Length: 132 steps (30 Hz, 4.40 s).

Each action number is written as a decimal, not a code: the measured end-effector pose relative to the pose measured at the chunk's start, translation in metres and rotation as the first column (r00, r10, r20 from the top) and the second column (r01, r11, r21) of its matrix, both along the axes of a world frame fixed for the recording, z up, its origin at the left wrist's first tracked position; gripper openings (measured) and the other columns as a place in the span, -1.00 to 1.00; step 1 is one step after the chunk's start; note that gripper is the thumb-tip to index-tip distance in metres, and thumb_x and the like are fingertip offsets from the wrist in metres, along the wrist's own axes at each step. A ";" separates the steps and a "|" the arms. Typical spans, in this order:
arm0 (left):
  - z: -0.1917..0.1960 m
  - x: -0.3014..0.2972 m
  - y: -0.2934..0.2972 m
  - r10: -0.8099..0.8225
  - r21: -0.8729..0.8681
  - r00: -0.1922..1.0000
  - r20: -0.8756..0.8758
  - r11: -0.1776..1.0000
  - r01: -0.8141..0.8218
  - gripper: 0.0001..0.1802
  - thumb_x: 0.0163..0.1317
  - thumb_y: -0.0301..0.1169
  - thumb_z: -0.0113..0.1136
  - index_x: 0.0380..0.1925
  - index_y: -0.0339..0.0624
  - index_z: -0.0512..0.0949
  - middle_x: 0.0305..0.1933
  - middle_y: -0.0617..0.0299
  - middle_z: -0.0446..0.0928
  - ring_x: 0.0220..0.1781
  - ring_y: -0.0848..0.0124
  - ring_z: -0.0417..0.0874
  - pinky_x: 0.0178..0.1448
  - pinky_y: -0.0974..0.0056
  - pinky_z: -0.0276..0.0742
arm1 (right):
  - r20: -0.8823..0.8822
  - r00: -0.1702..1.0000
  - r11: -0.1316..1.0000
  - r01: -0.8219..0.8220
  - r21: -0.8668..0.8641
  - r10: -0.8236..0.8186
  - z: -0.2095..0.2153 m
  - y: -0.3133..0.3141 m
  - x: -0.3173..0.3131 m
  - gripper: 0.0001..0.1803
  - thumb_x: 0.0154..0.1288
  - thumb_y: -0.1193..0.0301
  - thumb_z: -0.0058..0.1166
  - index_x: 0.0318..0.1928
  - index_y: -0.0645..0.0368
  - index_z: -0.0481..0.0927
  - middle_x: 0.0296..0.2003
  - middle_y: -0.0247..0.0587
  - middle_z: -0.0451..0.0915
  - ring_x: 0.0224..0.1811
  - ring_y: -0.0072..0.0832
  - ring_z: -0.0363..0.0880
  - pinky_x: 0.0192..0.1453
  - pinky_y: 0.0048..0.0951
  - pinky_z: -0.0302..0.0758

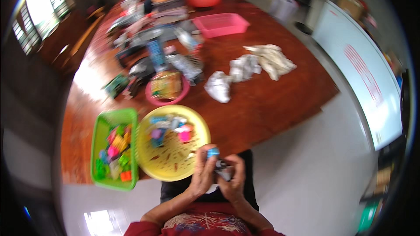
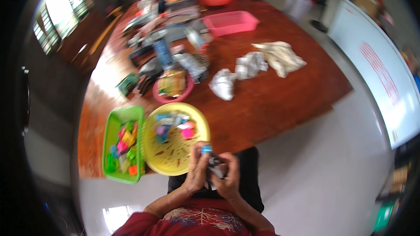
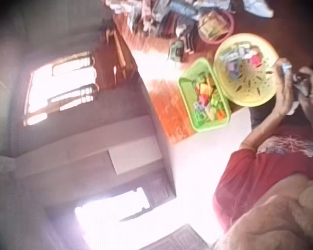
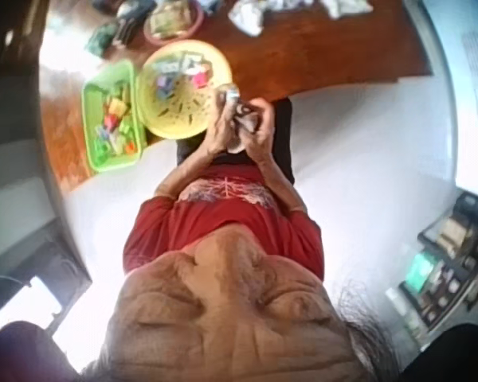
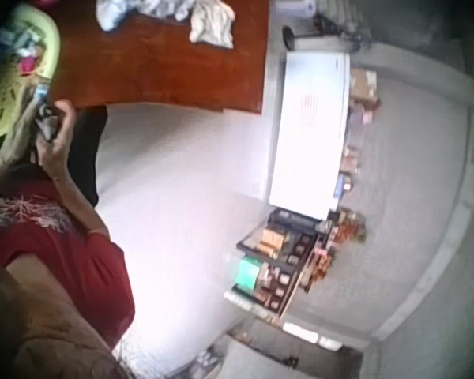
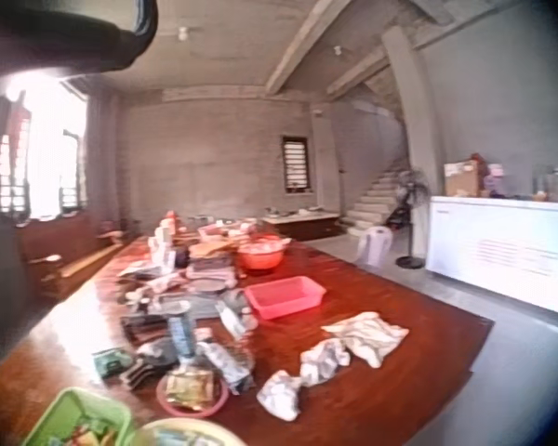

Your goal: The person sits at a wooden table and wipes small, colorful plastic building blocks with a grey cloth. They pick up individual blocks from a yellow colander, wipe them thoroughly, and place them into a green basket. The process is repetitive, handling one block at a time.

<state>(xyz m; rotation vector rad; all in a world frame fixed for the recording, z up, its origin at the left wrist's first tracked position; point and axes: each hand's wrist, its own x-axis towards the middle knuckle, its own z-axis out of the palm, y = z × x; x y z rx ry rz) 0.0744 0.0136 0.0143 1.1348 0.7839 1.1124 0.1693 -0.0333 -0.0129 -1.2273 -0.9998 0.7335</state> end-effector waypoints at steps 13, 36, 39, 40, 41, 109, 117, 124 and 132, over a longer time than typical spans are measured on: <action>-0.002 -0.023 -0.006 0.081 -0.013 0.997 -0.010 0.997 -0.081 -0.68 0.40 -0.27 -0.13 0.08 -0.12 0.23 -0.09 0.18 0.25 0.00 0.42 0.26 0.15 0.33 0.20 | -0.288 0.922 0.957 -0.285 -0.047 0.260 -0.002 0.010 -0.022 -0.67 0.00 0.67 0.15 -0.14 0.31 0.53 -0.19 -0.31 0.50 -0.19 -0.57 0.47 -0.06 -0.55 0.40; -0.013 -0.274 0.071 0.623 0.739 -0.433 -0.651 0.651 -0.174 -0.32 0.02 -0.22 0.25 0.21 0.15 0.30 0.23 0.05 0.20 0.22 0.06 0.18 0.21 -0.06 0.04 | -0.646 0.729 0.960 -0.279 0.021 0.225 0.020 0.009 0.013 -0.85 0.21 0.51 -0.02 -0.24 0.36 0.48 -0.30 -0.14 0.49 -0.24 -0.34 0.53 -0.02 -0.29 0.50; 0.013 -0.228 0.085 0.690 0.743 -0.322 -0.648 0.666 -0.067 -0.43 0.06 -0.17 0.24 0.12 0.06 0.38 0.17 0.10 0.26 0.22 0.09 0.19 0.24 -0.02 0.04 | -0.682 0.713 0.962 -0.269 -0.048 0.165 0.011 0.004 0.023 -0.70 0.00 0.63 0.01 -0.16 0.36 0.49 -0.26 -0.09 0.52 -0.19 -0.28 0.56 0.00 -0.19 0.52; 0.016 -0.212 0.092 0.717 0.750 -0.257 -0.648 0.660 -0.052 -0.51 0.03 -0.22 0.27 0.01 0.02 0.46 0.12 0.10 0.31 0.18 0.11 0.23 0.21 0.00 0.07 | -0.685 0.713 0.963 -0.261 -0.060 0.151 0.011 0.004 0.024 -0.71 -0.01 0.63 0.03 -0.17 0.36 0.50 -0.26 -0.10 0.52 -0.19 -0.29 0.56 0.00 -0.20 0.52; 0.019 -0.201 0.097 0.722 0.744 -0.219 -0.657 0.668 -0.031 -0.55 0.01 -0.25 0.27 -0.03 0.01 0.49 0.09 0.12 0.33 0.15 0.13 0.25 0.19 0.02 0.09 | -0.689 0.712 0.965 -0.254 -0.072 0.136 0.012 0.003 0.023 -0.71 -0.01 0.63 0.04 -0.18 0.36 0.50 -0.27 -0.11 0.53 -0.18 -0.30 0.56 -0.01 -0.21 0.53; -0.001 -0.010 0.003 0.003 -0.339 0.942 0.336 0.933 0.118 -0.85 0.30 -0.46 0.04 -0.20 -0.25 0.54 -0.19 0.21 0.57 -0.17 0.47 0.57 -0.07 0.35 0.51 | 0.241 0.955 0.967 0.118 0.228 -0.173 0.025 0.040 0.005 -0.61 -0.05 0.66 0.18 -0.11 0.21 0.53 -0.23 -0.15 0.44 -0.18 -0.30 0.52 -0.18 -0.43 0.49; 0.000 -0.017 0.013 -0.087 -0.180 0.934 0.347 0.971 0.157 -0.61 0.16 -0.63 0.14 0.03 -0.36 0.44 -0.02 0.14 0.51 0.01 0.42 0.51 0.14 0.33 0.42 | -0.249 0.963 0.994 -0.097 0.053 0.107 0.033 0.034 0.009 -0.78 0.20 0.52 0.08 -0.12 0.26 0.50 -0.29 -0.32 0.51 -0.28 -0.62 0.47 -0.21 -0.59 0.45; 0.008 -0.028 0.011 -0.051 -0.062 0.991 0.121 0.996 0.059 -0.67 0.12 -0.66 0.19 -0.08 -0.32 0.44 -0.11 0.16 0.53 -0.11 0.46 0.56 0.05 0.35 0.51 | -0.374 0.921 0.993 -0.116 -0.005 0.106 0.060 0.024 0.028 -0.80 0.18 0.57 0.09 -0.15 0.28 0.51 -0.28 -0.25 0.54 -0.40 -0.61 0.49 -0.31 -0.63 0.45; -0.009 -0.035 0.005 0.056 0.331 0.956 -0.289 0.943 0.045 -0.67 0.03 -0.72 0.23 -0.16 -0.30 0.48 -0.22 0.15 0.53 -0.28 0.46 0.55 -0.15 0.37 0.54 | -0.276 0.916 0.930 -0.339 -0.140 0.292 0.059 0.035 0.023 -0.92 0.21 0.55 0.09 -0.27 0.24 0.53 -0.47 -0.38 0.53 -0.50 -0.74 0.43 -0.43 -0.62 0.42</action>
